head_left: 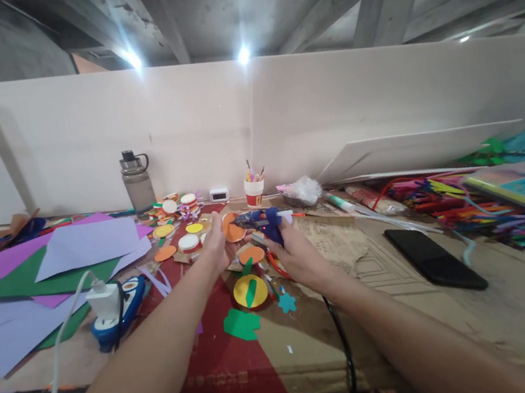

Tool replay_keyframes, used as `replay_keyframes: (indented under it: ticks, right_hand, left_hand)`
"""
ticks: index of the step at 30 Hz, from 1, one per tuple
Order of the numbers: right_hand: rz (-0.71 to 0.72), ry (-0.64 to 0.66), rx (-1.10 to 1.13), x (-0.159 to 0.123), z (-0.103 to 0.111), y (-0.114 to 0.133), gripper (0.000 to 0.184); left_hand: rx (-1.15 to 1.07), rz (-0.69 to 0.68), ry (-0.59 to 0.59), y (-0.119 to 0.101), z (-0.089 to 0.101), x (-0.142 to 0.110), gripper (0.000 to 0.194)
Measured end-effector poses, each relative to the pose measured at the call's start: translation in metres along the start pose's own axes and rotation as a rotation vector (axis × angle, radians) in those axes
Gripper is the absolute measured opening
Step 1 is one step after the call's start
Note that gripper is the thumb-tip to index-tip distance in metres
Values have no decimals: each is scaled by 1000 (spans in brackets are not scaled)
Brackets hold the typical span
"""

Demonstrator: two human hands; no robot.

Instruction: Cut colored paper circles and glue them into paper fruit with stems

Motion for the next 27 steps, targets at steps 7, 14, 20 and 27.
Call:
replay_keyframes:
  ticks: [7, 14, 20, 27]
  right_hand:
    - [-21, -29, -27, 1, 1, -6, 37]
    - [-50, 50, -67, -2, -6, -4, 33]
    - [-30, -15, -66, -1, 1, -5, 34]
    - [-76, 83, -73, -5, -9, -4, 32]
  left_hand:
    - [-5, 16, 25, 0, -3, -3, 55]
    - [-53, -38, 8, -7, 0, -3, 52]
    - [-13, 45, 41, 3, -5, -5, 56]
    - [-30, -30, 11, -7, -1, -3, 54]
Point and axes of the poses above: each hand's wrist, its own x-axis towards the middle knuckle, its own z-axis out of the back of the hand, y = z × x, the point moved 7 cm from there along x, towards the middle knuckle, and after that the axes turned 3 degrees about -x, right-handed, at the moved point
